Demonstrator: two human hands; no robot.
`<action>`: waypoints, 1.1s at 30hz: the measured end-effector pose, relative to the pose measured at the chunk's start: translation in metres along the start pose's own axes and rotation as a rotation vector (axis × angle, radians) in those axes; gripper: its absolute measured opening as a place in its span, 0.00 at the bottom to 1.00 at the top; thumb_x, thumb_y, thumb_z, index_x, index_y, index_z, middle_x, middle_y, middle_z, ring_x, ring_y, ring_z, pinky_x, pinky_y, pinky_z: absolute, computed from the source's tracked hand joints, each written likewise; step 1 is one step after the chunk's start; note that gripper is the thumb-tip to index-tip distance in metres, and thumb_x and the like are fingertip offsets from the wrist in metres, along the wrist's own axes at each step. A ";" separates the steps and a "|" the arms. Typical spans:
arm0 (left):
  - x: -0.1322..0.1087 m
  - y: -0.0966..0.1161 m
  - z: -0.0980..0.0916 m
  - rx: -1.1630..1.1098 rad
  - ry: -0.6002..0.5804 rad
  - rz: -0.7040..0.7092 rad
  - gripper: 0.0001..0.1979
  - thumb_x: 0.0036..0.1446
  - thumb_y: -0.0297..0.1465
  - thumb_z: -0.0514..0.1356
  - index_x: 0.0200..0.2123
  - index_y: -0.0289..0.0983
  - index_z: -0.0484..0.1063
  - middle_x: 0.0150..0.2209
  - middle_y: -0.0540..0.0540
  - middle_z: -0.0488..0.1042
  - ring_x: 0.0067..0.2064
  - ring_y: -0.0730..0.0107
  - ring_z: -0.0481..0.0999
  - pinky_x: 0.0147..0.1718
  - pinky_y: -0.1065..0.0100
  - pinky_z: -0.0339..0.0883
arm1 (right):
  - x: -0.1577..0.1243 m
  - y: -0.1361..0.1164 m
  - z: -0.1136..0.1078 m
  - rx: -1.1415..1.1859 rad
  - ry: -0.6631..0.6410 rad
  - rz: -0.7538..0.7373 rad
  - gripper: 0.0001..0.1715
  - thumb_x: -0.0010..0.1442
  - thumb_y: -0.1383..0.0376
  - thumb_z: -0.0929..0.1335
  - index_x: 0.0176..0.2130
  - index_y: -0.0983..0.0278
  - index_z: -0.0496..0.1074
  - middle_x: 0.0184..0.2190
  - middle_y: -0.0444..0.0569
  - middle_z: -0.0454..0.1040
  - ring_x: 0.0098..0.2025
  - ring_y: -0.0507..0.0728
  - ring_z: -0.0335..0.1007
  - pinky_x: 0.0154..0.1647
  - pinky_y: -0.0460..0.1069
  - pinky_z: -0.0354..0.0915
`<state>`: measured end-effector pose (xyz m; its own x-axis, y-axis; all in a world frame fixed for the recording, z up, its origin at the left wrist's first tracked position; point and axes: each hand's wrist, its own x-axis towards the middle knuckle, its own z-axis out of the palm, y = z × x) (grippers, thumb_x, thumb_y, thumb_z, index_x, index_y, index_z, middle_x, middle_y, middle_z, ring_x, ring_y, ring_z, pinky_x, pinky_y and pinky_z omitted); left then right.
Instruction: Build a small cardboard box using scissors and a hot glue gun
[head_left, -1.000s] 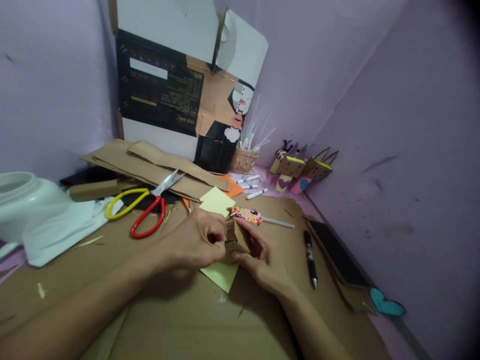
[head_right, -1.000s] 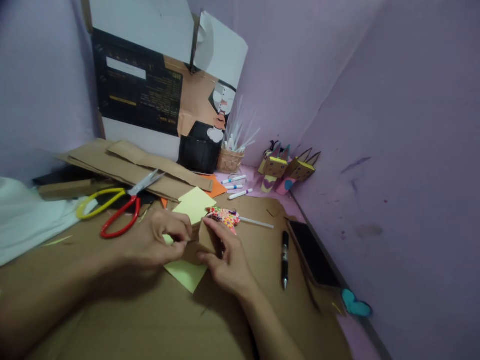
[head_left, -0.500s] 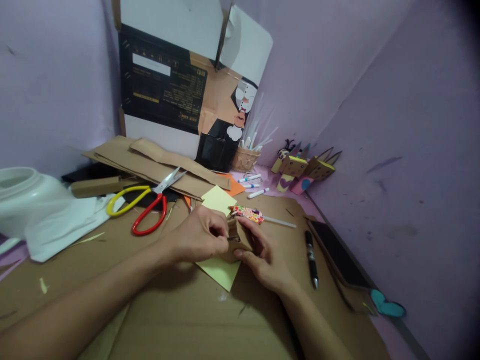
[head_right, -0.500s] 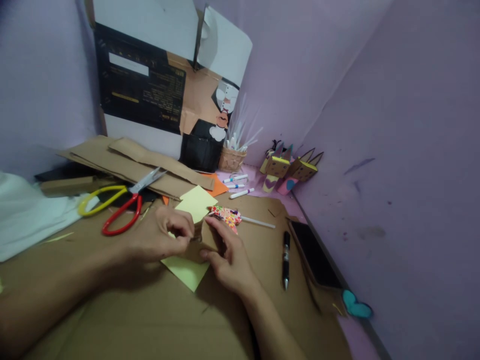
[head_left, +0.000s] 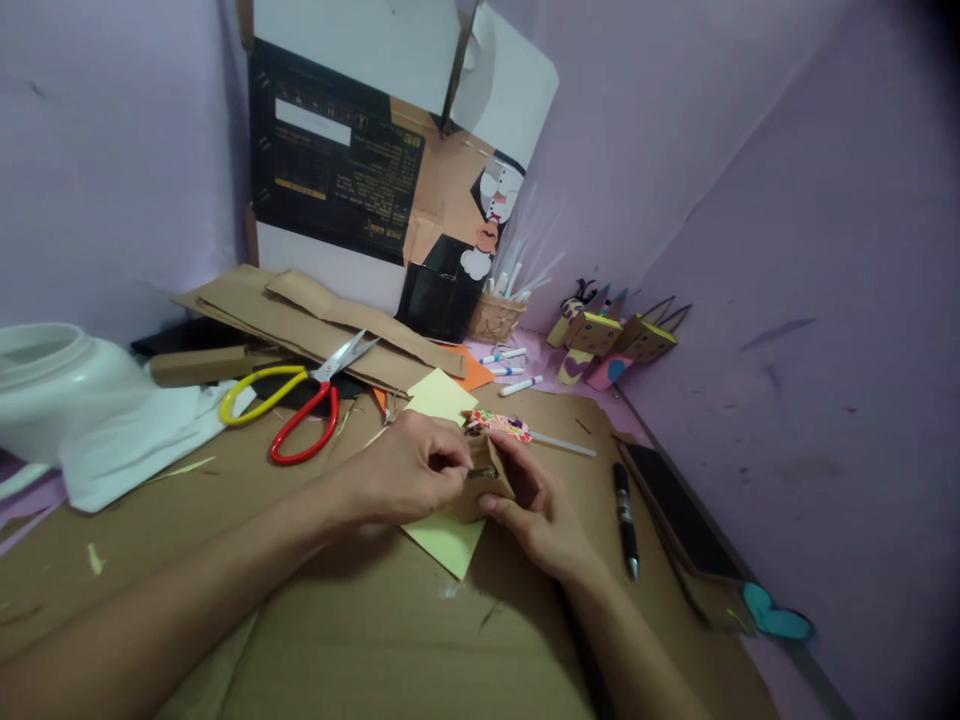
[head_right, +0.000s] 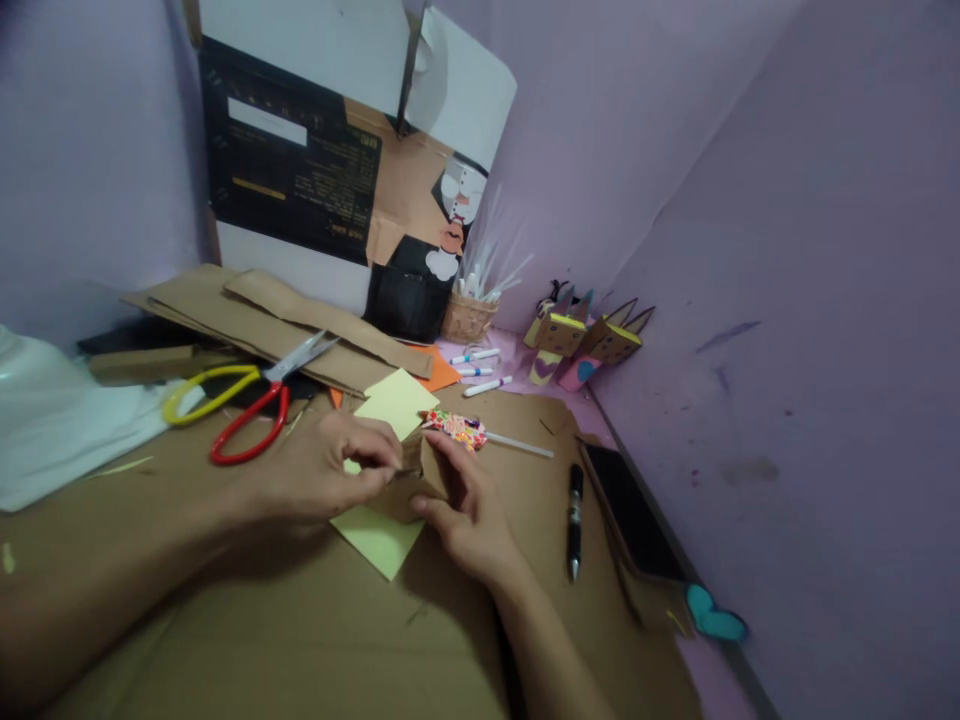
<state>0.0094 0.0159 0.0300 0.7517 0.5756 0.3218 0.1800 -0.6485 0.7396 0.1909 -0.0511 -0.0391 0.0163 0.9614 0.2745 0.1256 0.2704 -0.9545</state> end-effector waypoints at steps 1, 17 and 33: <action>0.000 0.001 -0.001 -0.006 -0.017 0.017 0.10 0.48 0.21 0.53 0.19 0.32 0.72 0.24 0.49 0.73 0.26 0.76 0.69 0.26 0.75 0.60 | 0.000 0.001 0.000 0.030 0.007 0.006 0.34 0.46 0.71 0.71 0.53 0.55 0.67 0.57 0.50 0.67 0.61 0.62 0.60 0.62 0.61 0.55; -0.014 -0.006 0.023 0.514 0.430 0.517 0.08 0.54 0.20 0.53 0.25 0.34 0.66 0.28 0.43 0.70 0.31 0.66 0.69 0.29 0.66 0.67 | 0.002 -0.002 0.020 0.247 0.144 -0.016 0.31 0.46 0.70 0.73 0.49 0.58 0.66 0.48 0.49 0.70 0.52 0.60 0.66 0.52 0.54 0.65; -0.019 -0.013 0.025 -0.051 0.225 -0.220 0.20 0.48 0.27 0.60 0.45 0.39 0.61 0.37 0.49 0.74 0.37 0.67 0.74 0.36 0.69 0.68 | 0.000 -0.017 0.013 0.346 0.016 -0.072 0.36 0.48 0.52 0.73 0.54 0.54 0.63 0.56 0.52 0.63 0.54 0.63 0.63 0.52 0.56 0.63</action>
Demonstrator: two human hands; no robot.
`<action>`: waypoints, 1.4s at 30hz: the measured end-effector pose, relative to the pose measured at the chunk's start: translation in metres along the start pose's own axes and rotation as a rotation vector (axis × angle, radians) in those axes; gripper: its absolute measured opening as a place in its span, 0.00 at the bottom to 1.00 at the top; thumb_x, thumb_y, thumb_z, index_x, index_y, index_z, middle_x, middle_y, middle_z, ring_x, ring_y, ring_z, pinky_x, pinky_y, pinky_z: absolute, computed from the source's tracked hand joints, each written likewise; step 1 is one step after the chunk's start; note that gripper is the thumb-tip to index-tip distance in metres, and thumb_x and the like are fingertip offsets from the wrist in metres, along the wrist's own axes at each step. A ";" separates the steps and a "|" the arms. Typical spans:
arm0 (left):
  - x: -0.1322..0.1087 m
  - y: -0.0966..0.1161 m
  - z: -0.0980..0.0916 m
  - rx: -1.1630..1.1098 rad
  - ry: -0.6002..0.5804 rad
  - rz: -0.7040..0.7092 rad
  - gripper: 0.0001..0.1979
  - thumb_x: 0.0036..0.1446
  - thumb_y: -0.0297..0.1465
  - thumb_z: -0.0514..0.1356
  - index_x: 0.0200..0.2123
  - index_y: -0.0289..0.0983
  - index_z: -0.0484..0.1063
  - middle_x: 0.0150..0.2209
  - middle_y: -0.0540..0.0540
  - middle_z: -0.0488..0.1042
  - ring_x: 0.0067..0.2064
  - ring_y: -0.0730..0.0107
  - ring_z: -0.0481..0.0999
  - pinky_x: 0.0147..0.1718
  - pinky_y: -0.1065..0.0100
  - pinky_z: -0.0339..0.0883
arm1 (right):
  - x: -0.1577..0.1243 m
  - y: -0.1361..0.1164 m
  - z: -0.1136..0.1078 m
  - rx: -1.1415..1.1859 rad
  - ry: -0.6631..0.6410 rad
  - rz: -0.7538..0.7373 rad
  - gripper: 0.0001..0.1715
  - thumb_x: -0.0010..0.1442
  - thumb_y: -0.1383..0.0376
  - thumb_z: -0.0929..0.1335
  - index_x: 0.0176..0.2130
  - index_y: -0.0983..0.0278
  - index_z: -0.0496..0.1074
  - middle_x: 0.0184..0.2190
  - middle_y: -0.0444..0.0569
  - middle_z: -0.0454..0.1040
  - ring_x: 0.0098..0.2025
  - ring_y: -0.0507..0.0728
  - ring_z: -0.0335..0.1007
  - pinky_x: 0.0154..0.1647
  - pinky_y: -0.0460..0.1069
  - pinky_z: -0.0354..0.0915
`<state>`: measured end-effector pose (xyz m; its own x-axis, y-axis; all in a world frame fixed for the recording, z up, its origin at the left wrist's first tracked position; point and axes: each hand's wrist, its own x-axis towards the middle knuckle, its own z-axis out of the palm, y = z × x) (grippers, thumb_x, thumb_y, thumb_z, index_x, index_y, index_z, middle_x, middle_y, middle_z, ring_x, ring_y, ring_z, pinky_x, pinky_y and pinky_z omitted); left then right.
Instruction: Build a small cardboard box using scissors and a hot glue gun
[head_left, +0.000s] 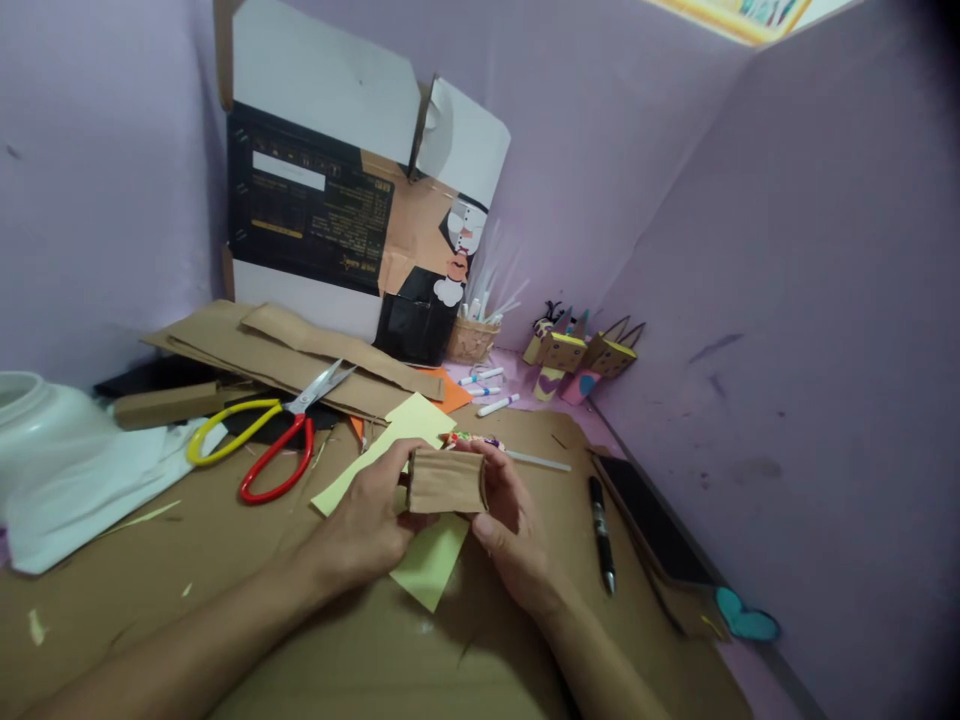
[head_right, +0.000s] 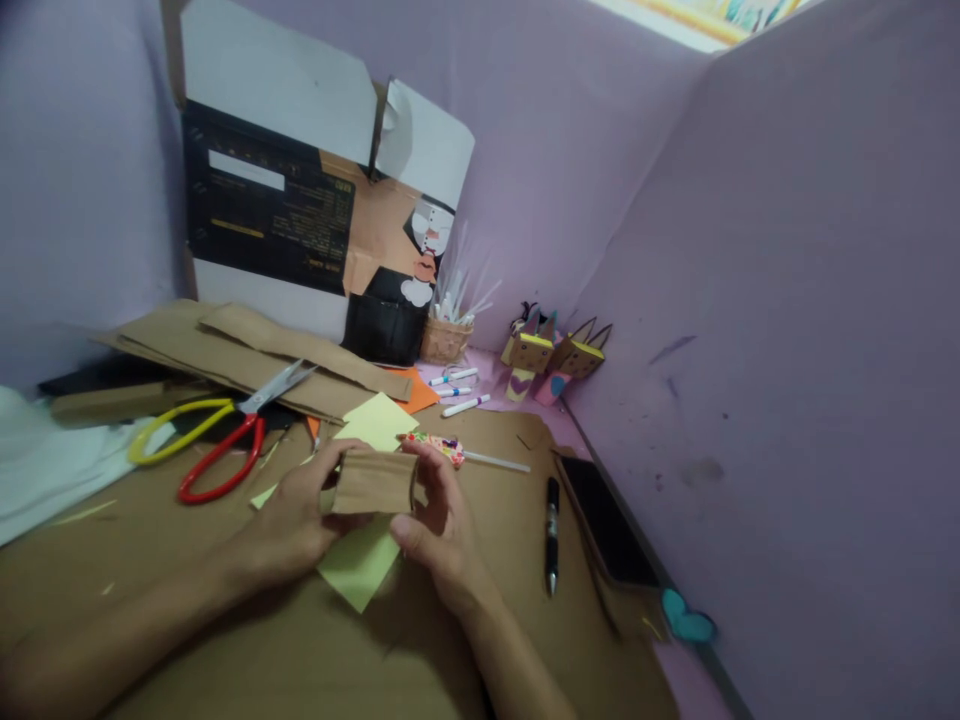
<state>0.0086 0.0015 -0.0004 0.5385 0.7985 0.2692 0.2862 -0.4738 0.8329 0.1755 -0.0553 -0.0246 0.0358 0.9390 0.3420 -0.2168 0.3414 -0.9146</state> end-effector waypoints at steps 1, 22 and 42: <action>0.000 -0.001 0.000 0.003 0.002 0.004 0.19 0.48 0.28 0.60 0.45 0.39 0.61 0.37 0.50 0.74 0.37 0.67 0.74 0.36 0.69 0.67 | 0.000 0.000 -0.001 -0.039 0.022 -0.034 0.34 0.49 0.52 0.73 0.54 0.54 0.64 0.56 0.52 0.63 0.55 0.63 0.63 0.52 0.57 0.63; 0.001 -0.007 0.001 -0.032 -0.121 -0.149 0.24 0.45 0.36 0.63 0.46 0.37 0.66 0.42 0.45 0.75 0.42 0.60 0.73 0.39 0.63 0.67 | -0.001 -0.013 -0.006 -0.717 0.154 -0.292 0.04 0.52 0.70 0.70 0.29 0.63 0.76 0.30 0.47 0.68 0.34 0.55 0.66 0.34 0.49 0.61; 0.000 0.000 0.003 -0.050 -0.174 -0.095 0.22 0.44 0.27 0.63 0.46 0.41 0.68 0.42 0.50 0.75 0.44 0.62 0.73 0.42 0.66 0.65 | 0.002 -0.021 -0.007 -0.619 0.105 -0.023 0.11 0.49 0.65 0.68 0.18 0.64 0.69 0.22 0.44 0.66 0.27 0.53 0.61 0.28 0.47 0.56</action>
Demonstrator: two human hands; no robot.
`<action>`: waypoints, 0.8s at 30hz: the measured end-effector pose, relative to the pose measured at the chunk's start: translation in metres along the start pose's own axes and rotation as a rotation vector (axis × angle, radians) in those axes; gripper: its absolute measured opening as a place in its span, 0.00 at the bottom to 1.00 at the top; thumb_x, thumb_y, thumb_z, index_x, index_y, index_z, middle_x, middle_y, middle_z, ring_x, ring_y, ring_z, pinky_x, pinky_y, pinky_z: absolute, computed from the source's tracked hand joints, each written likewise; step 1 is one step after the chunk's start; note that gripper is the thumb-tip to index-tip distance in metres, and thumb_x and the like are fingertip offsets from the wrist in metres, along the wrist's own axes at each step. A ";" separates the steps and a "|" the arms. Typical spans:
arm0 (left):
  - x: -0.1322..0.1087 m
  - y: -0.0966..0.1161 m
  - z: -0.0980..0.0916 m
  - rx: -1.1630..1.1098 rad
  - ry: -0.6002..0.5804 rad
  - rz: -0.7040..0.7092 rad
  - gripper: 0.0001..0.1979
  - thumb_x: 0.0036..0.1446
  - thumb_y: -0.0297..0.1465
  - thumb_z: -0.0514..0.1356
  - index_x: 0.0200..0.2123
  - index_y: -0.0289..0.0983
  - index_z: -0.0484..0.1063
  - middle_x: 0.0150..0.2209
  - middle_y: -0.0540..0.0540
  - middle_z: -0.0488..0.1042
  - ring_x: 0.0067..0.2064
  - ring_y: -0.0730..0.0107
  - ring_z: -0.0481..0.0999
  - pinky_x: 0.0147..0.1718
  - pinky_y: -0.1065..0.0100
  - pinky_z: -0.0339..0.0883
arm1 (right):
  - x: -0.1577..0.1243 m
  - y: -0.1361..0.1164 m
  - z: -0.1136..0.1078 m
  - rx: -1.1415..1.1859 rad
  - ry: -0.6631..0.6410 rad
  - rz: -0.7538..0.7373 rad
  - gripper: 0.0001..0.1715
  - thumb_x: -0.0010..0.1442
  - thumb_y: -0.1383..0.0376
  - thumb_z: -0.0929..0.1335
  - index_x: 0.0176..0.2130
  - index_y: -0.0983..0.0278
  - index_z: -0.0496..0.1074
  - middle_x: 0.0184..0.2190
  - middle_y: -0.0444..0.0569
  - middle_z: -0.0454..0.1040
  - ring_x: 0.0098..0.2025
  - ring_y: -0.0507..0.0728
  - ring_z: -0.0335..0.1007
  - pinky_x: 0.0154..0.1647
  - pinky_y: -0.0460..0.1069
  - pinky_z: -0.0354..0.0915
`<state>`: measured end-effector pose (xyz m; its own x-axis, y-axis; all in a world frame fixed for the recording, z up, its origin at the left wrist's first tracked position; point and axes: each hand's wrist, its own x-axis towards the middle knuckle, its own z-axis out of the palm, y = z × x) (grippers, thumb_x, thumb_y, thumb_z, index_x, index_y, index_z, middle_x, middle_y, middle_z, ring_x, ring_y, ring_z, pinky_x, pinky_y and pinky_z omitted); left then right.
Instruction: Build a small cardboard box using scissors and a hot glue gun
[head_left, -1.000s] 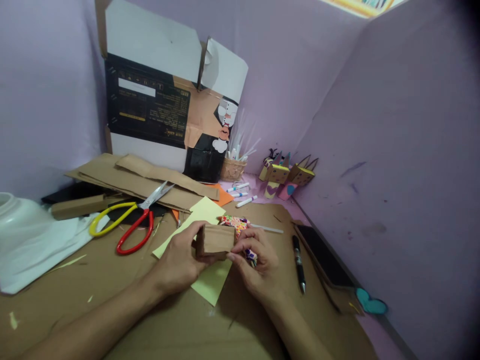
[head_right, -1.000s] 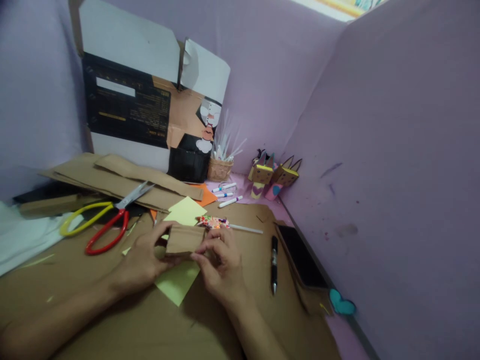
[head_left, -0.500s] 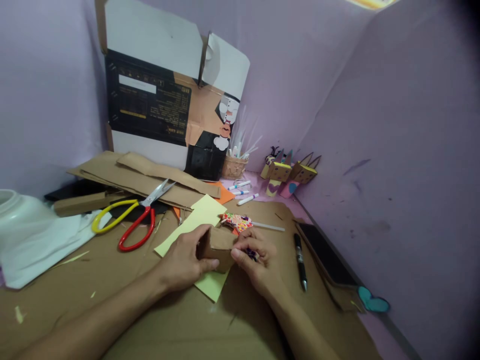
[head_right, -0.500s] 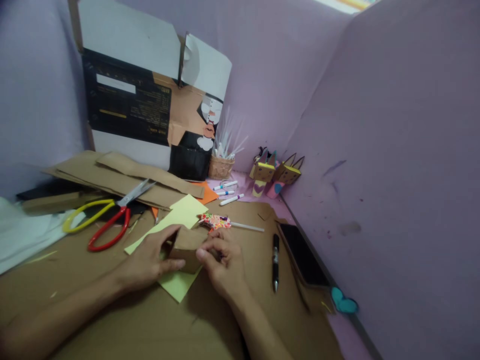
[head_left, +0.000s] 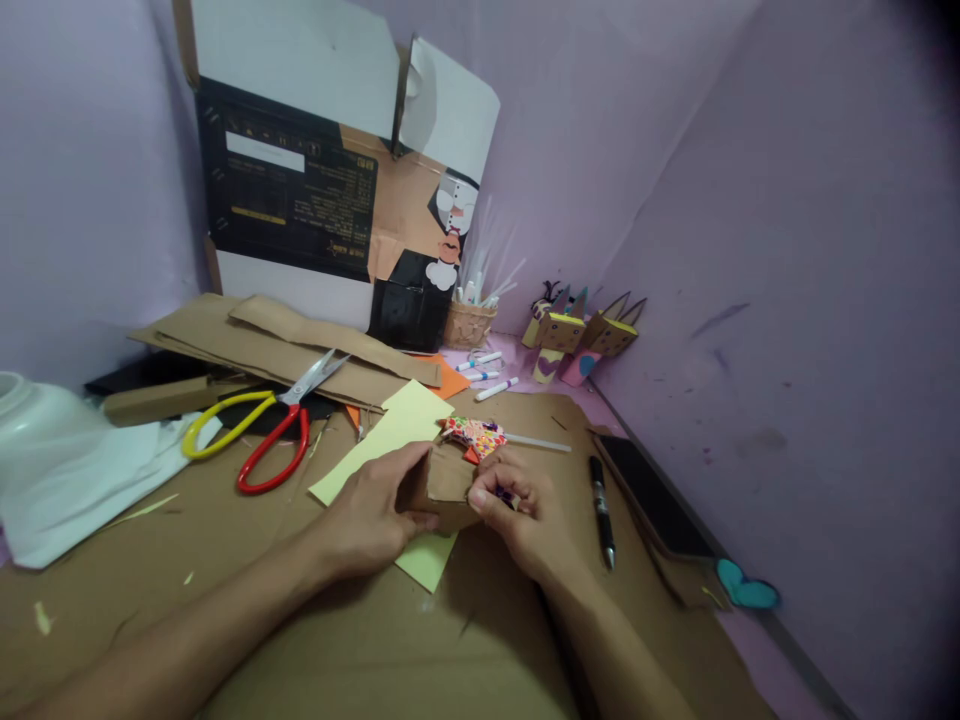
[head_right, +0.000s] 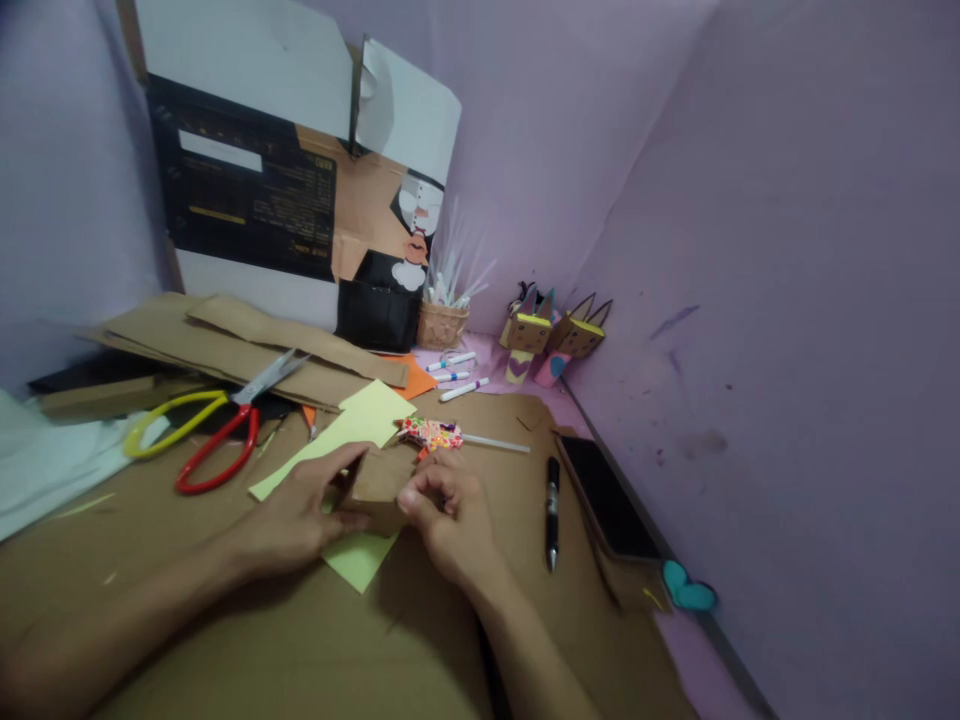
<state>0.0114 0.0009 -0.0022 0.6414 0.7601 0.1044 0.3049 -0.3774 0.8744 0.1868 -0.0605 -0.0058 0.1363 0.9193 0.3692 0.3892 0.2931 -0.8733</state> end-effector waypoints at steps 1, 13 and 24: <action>0.000 0.000 0.000 0.000 0.000 0.000 0.22 0.45 0.27 0.63 0.46 0.41 0.68 0.42 0.50 0.75 0.44 0.62 0.73 0.43 0.66 0.65 | 0.000 0.000 0.000 -0.013 0.003 -0.011 0.12 0.50 0.65 0.68 0.18 0.64 0.69 0.22 0.44 0.66 0.27 0.53 0.61 0.28 0.47 0.56; -0.002 0.006 0.000 0.042 0.023 -0.050 0.24 0.48 0.35 0.63 0.48 0.39 0.61 0.42 0.46 0.73 0.43 0.60 0.73 0.42 0.62 0.65 | -0.003 -0.002 0.002 -0.080 0.013 -0.095 0.10 0.54 0.64 0.68 0.22 0.63 0.70 0.25 0.45 0.67 0.30 0.54 0.64 0.31 0.49 0.59; -0.001 0.001 0.002 -0.432 -0.016 -0.048 0.23 0.50 0.42 0.62 0.47 0.38 0.63 0.46 0.43 0.74 0.46 0.57 0.75 0.41 0.62 0.70 | -0.006 0.012 0.012 0.301 -0.084 0.060 0.29 0.52 0.58 0.72 0.54 0.53 0.66 0.55 0.52 0.67 0.55 0.62 0.65 0.51 0.57 0.65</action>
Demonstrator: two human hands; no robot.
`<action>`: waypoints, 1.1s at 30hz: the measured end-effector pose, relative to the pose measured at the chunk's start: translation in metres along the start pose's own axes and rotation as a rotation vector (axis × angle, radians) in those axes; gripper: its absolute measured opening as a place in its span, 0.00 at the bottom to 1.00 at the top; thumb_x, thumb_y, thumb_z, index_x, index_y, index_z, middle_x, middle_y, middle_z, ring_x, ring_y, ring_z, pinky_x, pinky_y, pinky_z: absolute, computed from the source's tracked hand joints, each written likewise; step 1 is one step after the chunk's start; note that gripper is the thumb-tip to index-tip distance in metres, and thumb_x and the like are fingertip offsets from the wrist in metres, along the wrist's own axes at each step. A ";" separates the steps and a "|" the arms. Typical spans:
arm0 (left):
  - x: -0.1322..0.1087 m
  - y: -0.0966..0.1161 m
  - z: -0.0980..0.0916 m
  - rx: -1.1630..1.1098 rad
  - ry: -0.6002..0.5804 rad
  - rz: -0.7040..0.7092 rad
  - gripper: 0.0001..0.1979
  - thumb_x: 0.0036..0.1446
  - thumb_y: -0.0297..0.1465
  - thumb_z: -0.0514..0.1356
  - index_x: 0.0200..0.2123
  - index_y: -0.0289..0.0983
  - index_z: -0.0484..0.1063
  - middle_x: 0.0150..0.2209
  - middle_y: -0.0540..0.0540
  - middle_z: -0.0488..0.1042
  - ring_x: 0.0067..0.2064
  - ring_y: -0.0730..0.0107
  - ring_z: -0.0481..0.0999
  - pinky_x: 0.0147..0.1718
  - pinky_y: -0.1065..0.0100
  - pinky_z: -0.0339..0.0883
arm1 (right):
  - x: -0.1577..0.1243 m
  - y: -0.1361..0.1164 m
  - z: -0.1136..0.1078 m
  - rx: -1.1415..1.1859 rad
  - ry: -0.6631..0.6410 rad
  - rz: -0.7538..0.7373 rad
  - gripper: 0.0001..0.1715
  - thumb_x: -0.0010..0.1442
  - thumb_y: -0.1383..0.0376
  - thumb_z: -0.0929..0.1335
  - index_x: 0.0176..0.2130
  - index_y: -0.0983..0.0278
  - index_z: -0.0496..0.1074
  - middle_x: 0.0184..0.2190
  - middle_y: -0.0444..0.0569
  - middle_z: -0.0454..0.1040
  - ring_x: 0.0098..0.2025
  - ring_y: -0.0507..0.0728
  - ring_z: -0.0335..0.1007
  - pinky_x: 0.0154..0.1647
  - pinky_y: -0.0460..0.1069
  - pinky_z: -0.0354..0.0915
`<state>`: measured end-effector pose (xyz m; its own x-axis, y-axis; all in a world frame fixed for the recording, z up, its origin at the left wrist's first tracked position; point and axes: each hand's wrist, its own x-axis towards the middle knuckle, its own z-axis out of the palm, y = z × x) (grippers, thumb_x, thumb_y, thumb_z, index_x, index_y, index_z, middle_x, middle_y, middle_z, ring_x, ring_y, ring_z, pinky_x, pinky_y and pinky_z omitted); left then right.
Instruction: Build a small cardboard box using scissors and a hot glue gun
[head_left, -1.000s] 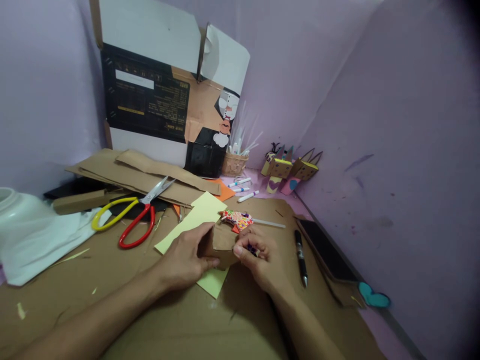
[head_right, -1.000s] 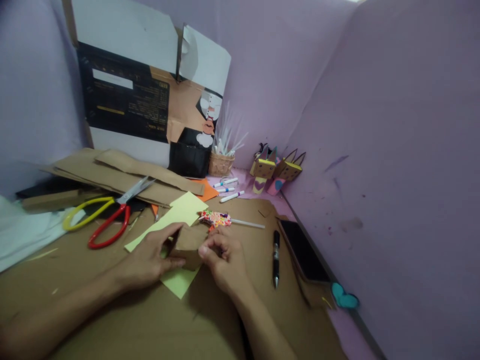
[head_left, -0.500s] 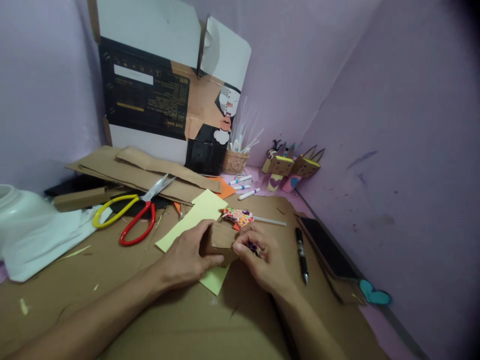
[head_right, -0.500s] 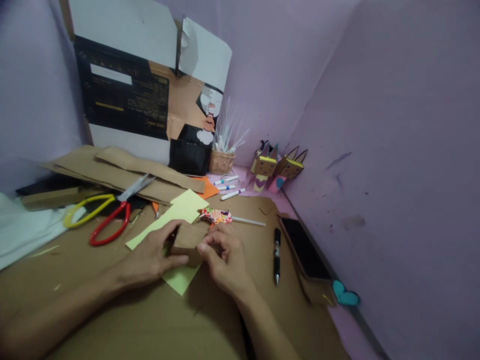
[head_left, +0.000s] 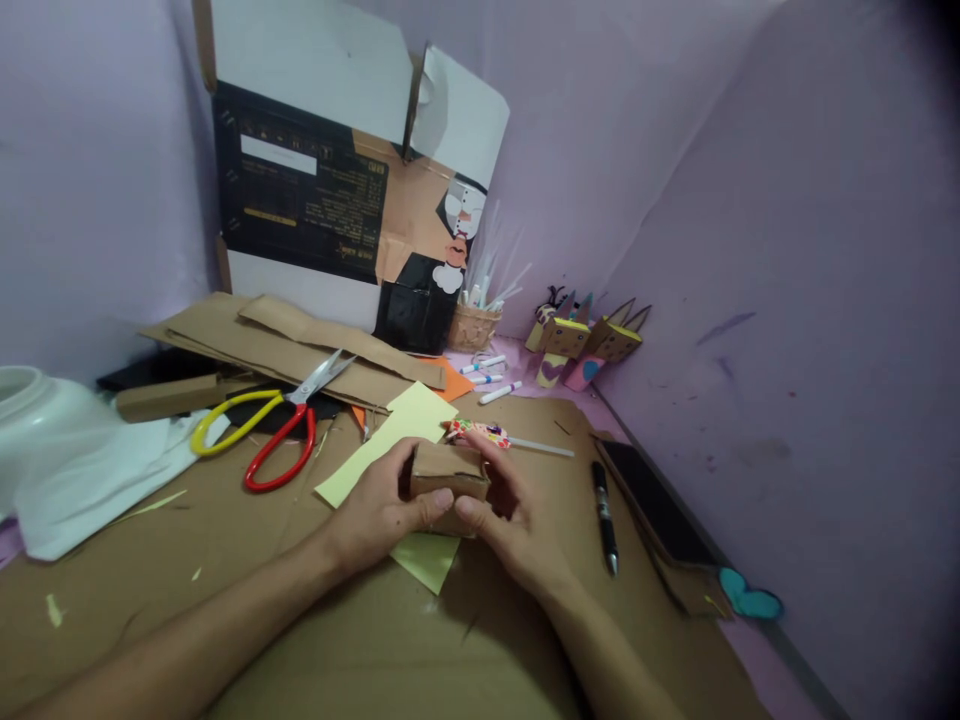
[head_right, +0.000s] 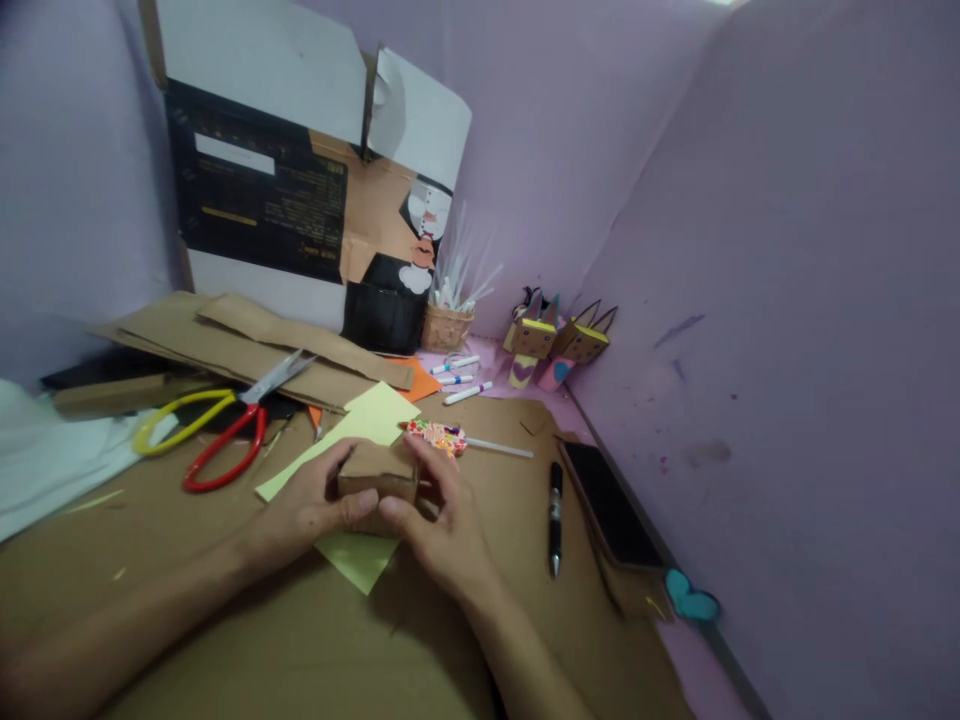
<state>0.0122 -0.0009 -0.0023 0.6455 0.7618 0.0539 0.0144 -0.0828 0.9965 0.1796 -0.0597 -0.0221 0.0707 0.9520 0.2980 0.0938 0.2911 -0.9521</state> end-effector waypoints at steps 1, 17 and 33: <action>-0.001 -0.001 0.001 0.020 0.011 0.009 0.23 0.50 0.42 0.61 0.47 0.38 0.62 0.46 0.43 0.74 0.46 0.57 0.75 0.42 0.61 0.70 | 0.000 0.000 0.001 -0.028 -0.003 -0.027 0.24 0.54 0.59 0.71 0.51 0.53 0.69 0.54 0.51 0.68 0.55 0.61 0.65 0.50 0.57 0.65; 0.001 0.017 -0.029 0.112 0.619 -0.023 0.32 0.47 0.45 0.63 0.54 0.42 0.60 0.40 0.47 0.73 0.37 0.60 0.75 0.30 0.65 0.70 | 0.003 -0.040 -0.104 -0.548 0.848 -0.046 0.17 0.50 0.59 0.69 0.39 0.65 0.73 0.36 0.53 0.76 0.37 0.58 0.72 0.41 0.54 0.67; -0.002 -0.003 -0.027 0.030 0.479 0.041 0.32 0.45 0.38 0.65 0.52 0.36 0.58 0.48 0.38 0.71 0.47 0.56 0.75 0.44 0.56 0.71 | 0.043 0.000 -0.025 -0.338 0.262 0.501 0.07 0.38 0.65 0.71 0.17 0.62 0.68 0.11 0.40 0.63 0.15 0.51 0.58 0.13 0.45 0.57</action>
<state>-0.0096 0.0154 -0.0036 0.2216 0.9673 0.1234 0.0232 -0.1317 0.9910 0.2072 -0.0211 -0.0071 0.4223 0.8973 -0.1282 0.2907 -0.2681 -0.9185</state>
